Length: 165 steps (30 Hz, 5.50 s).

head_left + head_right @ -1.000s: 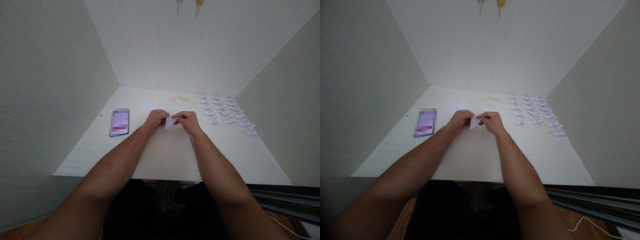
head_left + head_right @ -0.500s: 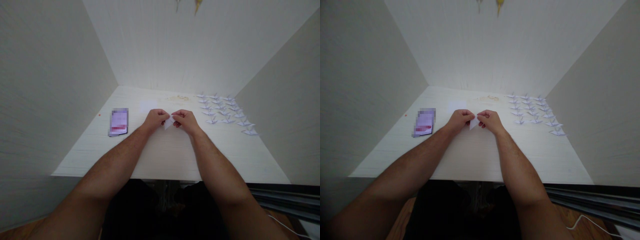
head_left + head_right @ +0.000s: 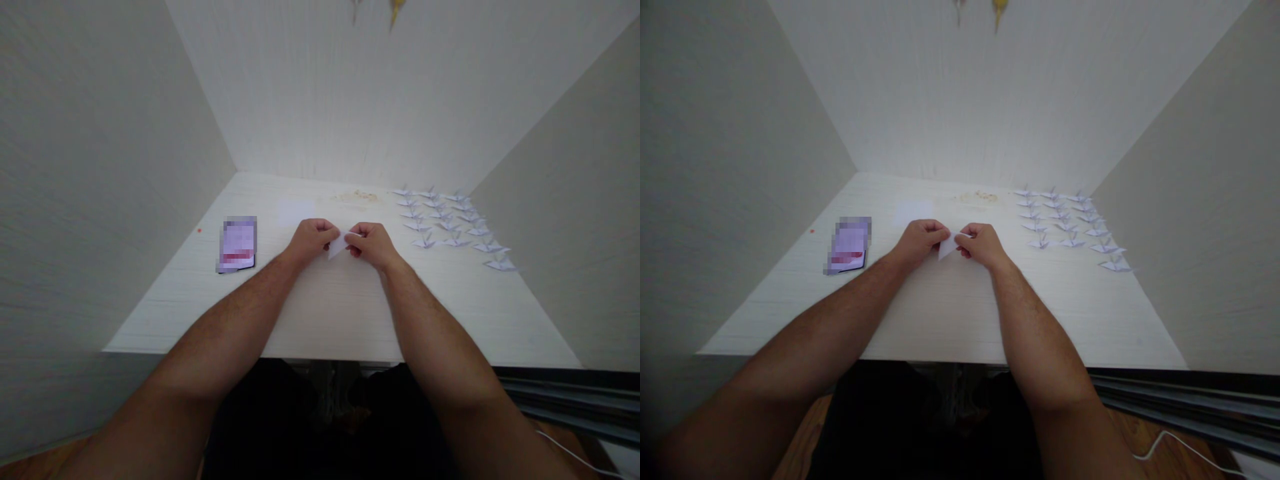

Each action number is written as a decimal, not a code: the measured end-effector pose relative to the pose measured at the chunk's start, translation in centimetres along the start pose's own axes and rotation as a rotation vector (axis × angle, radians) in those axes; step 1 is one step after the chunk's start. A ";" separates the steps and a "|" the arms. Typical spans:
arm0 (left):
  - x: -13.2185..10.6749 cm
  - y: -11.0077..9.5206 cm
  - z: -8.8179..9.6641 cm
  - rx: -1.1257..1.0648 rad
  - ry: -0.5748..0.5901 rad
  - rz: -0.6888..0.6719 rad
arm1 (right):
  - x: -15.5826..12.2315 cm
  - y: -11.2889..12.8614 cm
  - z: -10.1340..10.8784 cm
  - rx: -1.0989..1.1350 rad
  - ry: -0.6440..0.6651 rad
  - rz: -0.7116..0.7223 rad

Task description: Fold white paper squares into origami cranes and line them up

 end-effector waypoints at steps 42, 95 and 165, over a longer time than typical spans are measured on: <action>-0.6 -0.3 -0.9 -0.217 -0.077 -0.016 | 0.1 -0.4 -0.9 -0.069 -0.175 0.225; -0.6 0.0 -0.9 -0.197 -0.075 -0.085 | -0.1 -0.1 -0.6 -0.073 -0.165 0.261; 0.2 0.7 -0.9 -0.353 -0.193 -0.061 | 0.4 -0.3 -0.1 0.050 -0.265 0.186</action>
Point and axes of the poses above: each hand's wrist, its own x-axis towards the middle knuckle, its own z-axis out of the back of the hand, y = z × x, the point moved 1 cm from there along x, towards the middle knuckle, and after that the axes turned 7 degrees about -y, right-handed, at the moved point
